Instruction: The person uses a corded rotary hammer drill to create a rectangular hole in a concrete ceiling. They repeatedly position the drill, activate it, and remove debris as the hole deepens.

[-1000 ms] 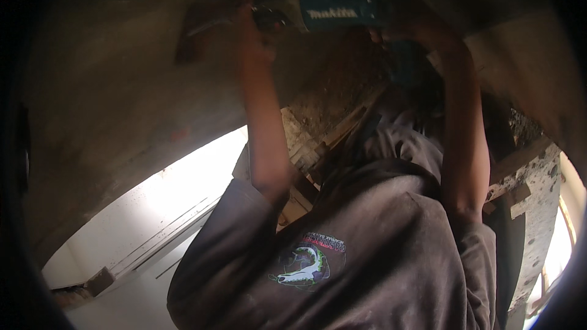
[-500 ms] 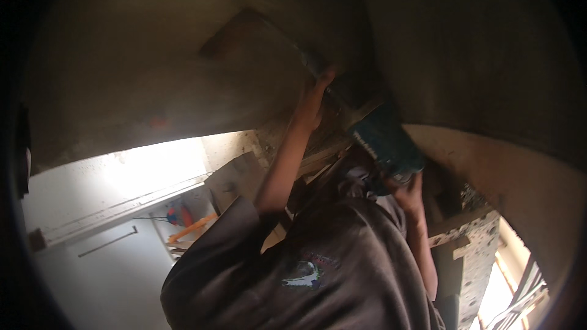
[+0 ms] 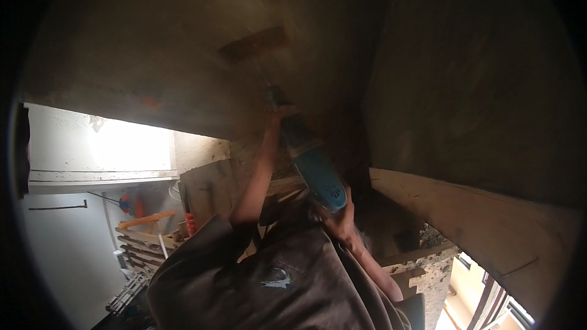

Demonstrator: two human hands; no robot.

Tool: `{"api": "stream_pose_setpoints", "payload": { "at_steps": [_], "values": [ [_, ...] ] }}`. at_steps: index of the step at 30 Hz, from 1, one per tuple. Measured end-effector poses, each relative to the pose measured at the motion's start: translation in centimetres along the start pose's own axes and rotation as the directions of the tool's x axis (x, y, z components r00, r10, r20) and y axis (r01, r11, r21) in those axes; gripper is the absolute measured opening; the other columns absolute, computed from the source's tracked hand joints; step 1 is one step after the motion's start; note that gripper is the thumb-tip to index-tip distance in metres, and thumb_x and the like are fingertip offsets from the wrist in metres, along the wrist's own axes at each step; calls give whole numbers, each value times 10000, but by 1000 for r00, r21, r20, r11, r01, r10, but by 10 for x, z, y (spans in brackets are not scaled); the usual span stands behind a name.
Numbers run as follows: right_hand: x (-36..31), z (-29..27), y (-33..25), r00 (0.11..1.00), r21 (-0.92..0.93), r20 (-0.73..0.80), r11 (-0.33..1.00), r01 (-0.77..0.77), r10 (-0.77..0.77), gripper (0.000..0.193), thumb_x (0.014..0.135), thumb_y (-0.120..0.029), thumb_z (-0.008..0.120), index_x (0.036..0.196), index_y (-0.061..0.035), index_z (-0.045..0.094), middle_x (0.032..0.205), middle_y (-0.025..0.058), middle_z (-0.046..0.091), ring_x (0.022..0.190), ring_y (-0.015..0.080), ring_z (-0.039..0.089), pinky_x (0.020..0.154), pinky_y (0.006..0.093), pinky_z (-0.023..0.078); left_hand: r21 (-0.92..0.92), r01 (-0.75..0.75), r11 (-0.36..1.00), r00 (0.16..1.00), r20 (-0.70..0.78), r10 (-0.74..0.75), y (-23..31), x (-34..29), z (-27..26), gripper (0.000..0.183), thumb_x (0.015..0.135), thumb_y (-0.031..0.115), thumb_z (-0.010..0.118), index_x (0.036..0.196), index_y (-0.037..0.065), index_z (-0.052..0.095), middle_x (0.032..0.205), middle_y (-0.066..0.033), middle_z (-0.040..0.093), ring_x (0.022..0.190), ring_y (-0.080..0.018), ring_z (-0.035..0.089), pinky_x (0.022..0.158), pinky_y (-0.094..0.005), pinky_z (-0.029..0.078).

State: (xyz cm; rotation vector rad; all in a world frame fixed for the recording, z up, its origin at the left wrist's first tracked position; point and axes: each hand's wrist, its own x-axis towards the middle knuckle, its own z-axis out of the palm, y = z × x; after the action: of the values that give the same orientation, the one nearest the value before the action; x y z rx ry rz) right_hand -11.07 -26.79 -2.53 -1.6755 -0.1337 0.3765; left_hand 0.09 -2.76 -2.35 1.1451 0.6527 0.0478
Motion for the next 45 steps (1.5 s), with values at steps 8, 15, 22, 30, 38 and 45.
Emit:
{"api": "stream_pose_setpoints", "payload": {
  "at_steps": [8,15,22,30,38,45],
  "values": [
    [-29,-39,47,983,-164,-182,986,-7,-23,766,766,-147,821,1394,9,410,1256,151,596,1138,223,585,985,366,464,-101,63,993,980,195,-42,-34,14,54,838,784,557,748,1370,20,482,1291,-147,552,1158,-289,582,902,-425,508],
    [-16,26,19,965,-147,51,953,264,-259,881,810,-150,762,1512,-152,229,1297,197,571,1132,328,628,946,419,512,-309,143,940,988,102,-117,-23,15,-14,542,898,543,629,1173,77,615,1006,-95,671,903,-239,677,808,-399,552],
    [9,27,6,952,-172,271,966,191,-140,906,781,-149,758,1509,-93,222,1089,282,668,1062,463,648,846,486,540,-384,70,921,987,162,-8,6,-12,-42,521,920,576,569,1125,99,614,942,-93,660,838,-253,677,796,-422,560],
    [-27,-13,6,979,-207,-3,958,199,-204,854,790,-8,706,1497,-50,228,1284,211,532,1170,318,570,1000,419,462,-345,299,890,949,201,-241,-30,7,29,539,848,559,679,1139,112,602,984,-93,664,857,-254,666,802,-408,544],
    [-15,3,15,972,-185,179,965,183,-150,934,786,-61,739,1513,-62,151,1336,202,471,1219,297,520,1046,419,418,-345,104,933,994,61,-88,-3,-25,-2,618,899,584,591,1208,49,592,1047,-127,678,938,-266,678,859,-450,556],
    [7,26,-10,833,-186,501,910,370,-236,1097,777,-154,808,1570,-85,53,1256,245,588,1147,368,616,999,448,487,-595,101,797,970,237,54,-2,15,-73,584,904,573,545,1066,17,615,906,-170,676,768,-324,699,681,-475,602]
  ]
}}
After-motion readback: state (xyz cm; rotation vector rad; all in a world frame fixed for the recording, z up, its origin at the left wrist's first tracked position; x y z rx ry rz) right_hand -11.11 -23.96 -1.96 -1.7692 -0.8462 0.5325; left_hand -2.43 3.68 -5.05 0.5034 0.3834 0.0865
